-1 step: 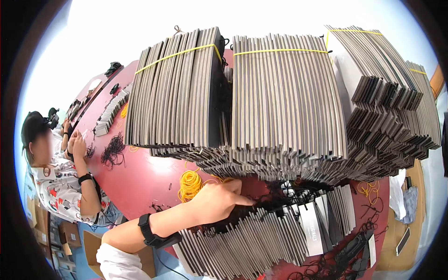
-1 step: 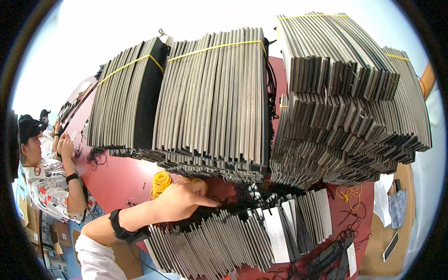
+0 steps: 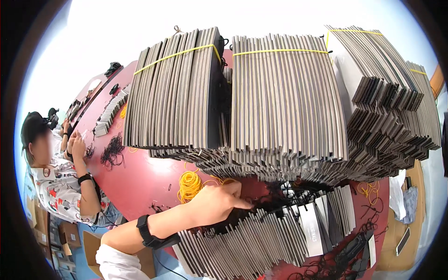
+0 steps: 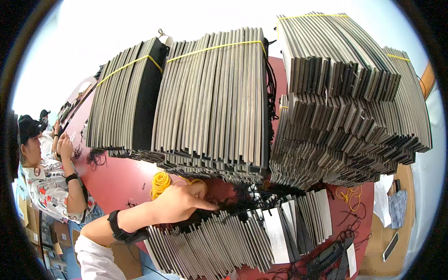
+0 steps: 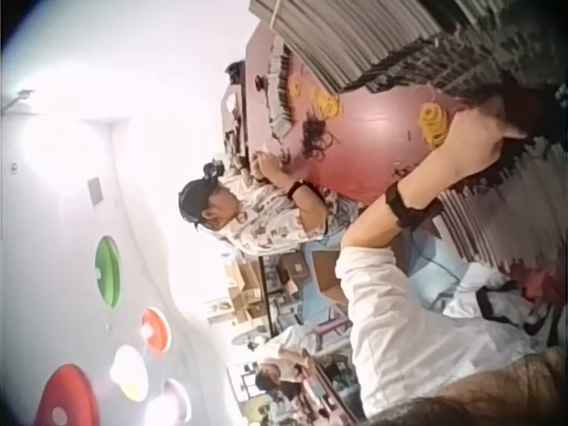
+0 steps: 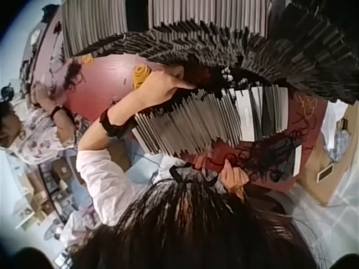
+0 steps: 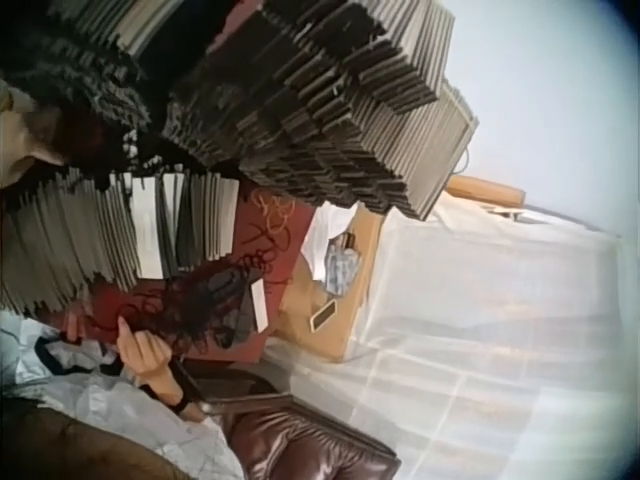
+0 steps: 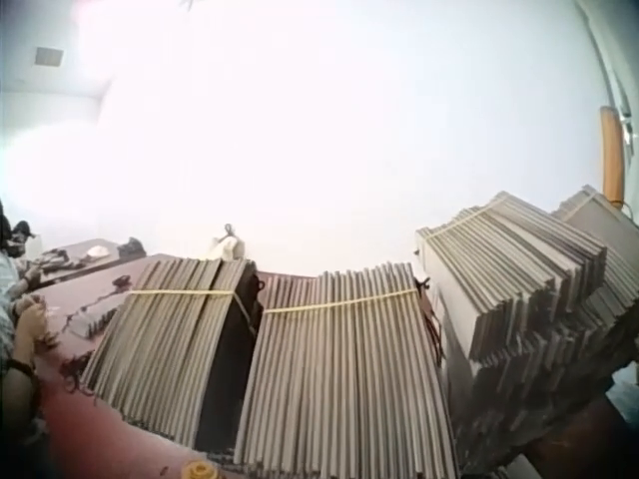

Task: Assembling cardboard tags by threading elastic bands through them.

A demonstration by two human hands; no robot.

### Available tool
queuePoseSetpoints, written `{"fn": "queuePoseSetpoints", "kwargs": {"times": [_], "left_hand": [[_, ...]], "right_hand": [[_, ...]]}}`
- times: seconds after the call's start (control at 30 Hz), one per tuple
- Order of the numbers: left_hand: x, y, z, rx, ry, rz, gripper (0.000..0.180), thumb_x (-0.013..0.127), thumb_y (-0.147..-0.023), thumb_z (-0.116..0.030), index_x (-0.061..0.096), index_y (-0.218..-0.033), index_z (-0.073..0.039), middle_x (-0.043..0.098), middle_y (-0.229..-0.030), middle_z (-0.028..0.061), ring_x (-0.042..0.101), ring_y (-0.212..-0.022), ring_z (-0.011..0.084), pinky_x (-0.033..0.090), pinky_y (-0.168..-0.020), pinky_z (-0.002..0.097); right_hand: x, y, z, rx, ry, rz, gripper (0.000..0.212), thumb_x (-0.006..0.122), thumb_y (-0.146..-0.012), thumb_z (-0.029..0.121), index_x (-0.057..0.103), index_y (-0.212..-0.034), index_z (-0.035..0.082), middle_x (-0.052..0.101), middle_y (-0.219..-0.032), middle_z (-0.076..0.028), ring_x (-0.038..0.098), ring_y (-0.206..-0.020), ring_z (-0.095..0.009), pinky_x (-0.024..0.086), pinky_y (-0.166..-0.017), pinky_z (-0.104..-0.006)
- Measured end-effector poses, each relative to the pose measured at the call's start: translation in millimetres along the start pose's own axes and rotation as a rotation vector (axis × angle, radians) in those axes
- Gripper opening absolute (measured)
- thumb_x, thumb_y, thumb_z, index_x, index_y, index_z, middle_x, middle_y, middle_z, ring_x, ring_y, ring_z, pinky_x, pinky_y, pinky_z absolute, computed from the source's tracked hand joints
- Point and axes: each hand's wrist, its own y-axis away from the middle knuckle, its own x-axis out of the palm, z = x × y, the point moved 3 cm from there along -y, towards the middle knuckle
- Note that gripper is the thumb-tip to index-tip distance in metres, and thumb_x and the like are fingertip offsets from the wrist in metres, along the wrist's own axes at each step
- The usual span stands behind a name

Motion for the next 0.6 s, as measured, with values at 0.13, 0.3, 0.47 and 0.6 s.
{"fn": "queuePoseSetpoints", "kwargs": {"times": [0.13,0.3,0.47,0.6], "left_hand": [[-10.6,16.8,-9.5,-0.006,-0.012,0.068,0.054,0.061,-0.066,0.001,0.067,-0.112,-0.026,0.053,-0.090,0.0049,0.060,-0.071,0.0215,0.052,-0.057,0.0340],[-16.0,31.5,-18.1,-0.064,0.022,0.137,0.048,0.063,-0.068,-0.001,0.067,-0.112,-0.021,0.050,-0.086,0.0041,0.060,-0.072,0.0219,0.053,-0.056,0.0351],[-17.1,32.7,-13.5,-0.002,0.048,0.126,0.046,0.064,-0.068,-0.001,0.064,-0.113,-0.013,0.051,-0.088,0.0051,0.061,-0.072,0.0233,0.053,-0.058,0.0355],[-16.4,17.0,-10.9,-0.112,0.031,-0.040,0.052,0.062,-0.070,-0.003,0.059,-0.121,-0.013,0.054,-0.094,0.0080,0.063,-0.071,0.0249,0.053,-0.058,0.0359]], "right_hand": [[3.4,-0.1,-0.8,0.000,0.005,0.001,0.014,0.059,-0.085,0.005,0.071,-0.091,0.004,0.046,-0.060,-0.006,0.046,-0.045,-0.021,0.040,-0.041,-0.0304],[8.2,-1.7,-1.4,-0.001,0.009,0.002,0.014,0.059,-0.085,0.005,0.071,-0.091,0.004,0.046,-0.060,-0.006,0.046,-0.045,-0.021,0.040,-0.042,-0.0303],[11.8,-2.3,-0.8,-0.009,0.016,0.003,0.014,0.059,-0.085,0.005,0.071,-0.091,0.004,0.047,-0.060,-0.006,0.046,-0.045,-0.020,0.040,-0.042,-0.0302],[14.1,-2.9,-0.3,-0.009,0.020,0.008,0.014,0.059,-0.085,0.006,0.071,-0.091,0.004,0.047,-0.061,-0.006,0.047,-0.045,-0.020,0.041,-0.042,-0.0300]]}}
